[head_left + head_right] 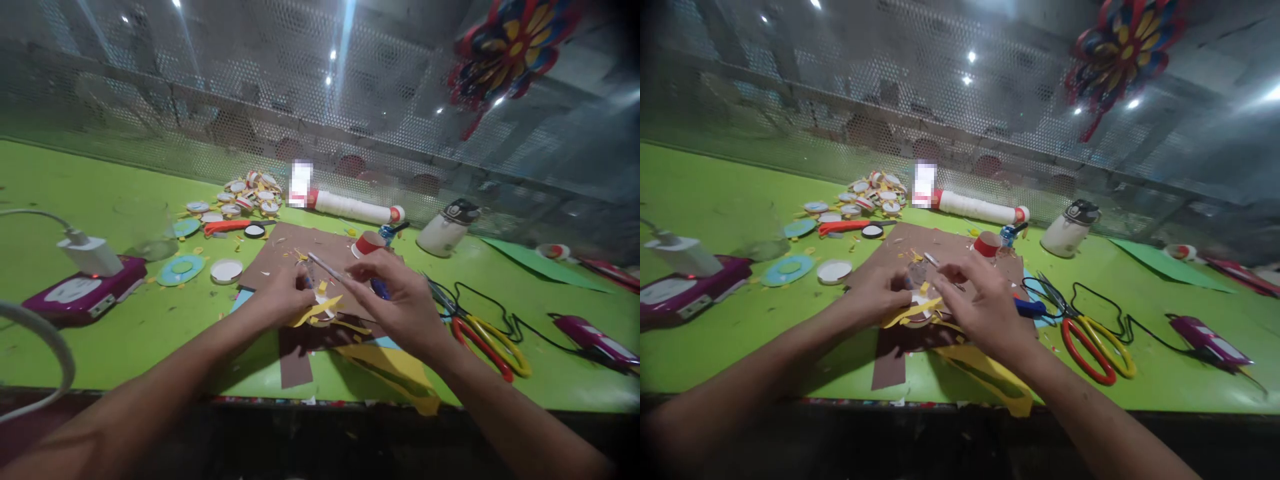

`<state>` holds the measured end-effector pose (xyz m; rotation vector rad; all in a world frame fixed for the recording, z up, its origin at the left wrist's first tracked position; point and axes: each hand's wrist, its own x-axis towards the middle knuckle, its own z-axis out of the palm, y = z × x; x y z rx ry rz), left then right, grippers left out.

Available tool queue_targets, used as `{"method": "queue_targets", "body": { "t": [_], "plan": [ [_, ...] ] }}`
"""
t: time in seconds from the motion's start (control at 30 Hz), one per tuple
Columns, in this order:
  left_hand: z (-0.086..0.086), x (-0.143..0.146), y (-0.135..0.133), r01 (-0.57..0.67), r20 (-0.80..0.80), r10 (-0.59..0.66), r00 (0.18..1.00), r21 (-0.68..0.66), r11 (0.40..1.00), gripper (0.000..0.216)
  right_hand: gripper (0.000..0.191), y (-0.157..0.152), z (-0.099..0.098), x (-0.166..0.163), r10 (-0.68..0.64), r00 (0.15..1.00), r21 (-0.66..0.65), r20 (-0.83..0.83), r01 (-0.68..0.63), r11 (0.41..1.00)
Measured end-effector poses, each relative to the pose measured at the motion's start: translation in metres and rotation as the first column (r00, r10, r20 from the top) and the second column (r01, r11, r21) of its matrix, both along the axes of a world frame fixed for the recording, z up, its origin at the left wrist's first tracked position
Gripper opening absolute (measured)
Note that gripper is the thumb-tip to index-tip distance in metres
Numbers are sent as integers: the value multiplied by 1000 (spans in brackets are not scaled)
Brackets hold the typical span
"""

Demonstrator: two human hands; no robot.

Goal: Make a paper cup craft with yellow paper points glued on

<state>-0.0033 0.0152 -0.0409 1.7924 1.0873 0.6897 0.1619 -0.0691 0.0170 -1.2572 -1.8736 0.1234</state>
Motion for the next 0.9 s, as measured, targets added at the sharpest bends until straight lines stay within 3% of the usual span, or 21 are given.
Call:
{"method": "queue_targets", "body": {
  "t": [0.13, 0.33, 0.43, 0.57, 0.7, 0.9],
  "plan": [
    [7, -2, 0, -30, 46, 32, 998, -43, 999, 6, 13, -2, -3, 23, -68, 970, -186, -232, 24, 982],
    [22, -3, -7, 7, 177, 15, 984, -119, 993, 5, 35, 6, -13, 35, -72, 951, -314, -299, -27, 949],
    [22, -1, -9, -12, 243, 49, 969, -151, 989, 9, 42, 15, -18, 30, -74, 933, -338, -351, -53, 940],
    [18, 0, -7, -107, 316, 151, 937, -154, 982, 10, 24, 24, -26, 23, -63, 879, -345, -473, -118, 931],
    [15, 1, -2, -178, 370, 222, 902, -150, 973, 11, 48, 27, -33, 12, -65, 801, -425, -595, -245, 872],
    [12, 2, 0, -187, 422, 256, 870, -200, 962, 13, 54, 34, -39, -4, -84, 716, -429, -693, -317, 846]
  ]
}}
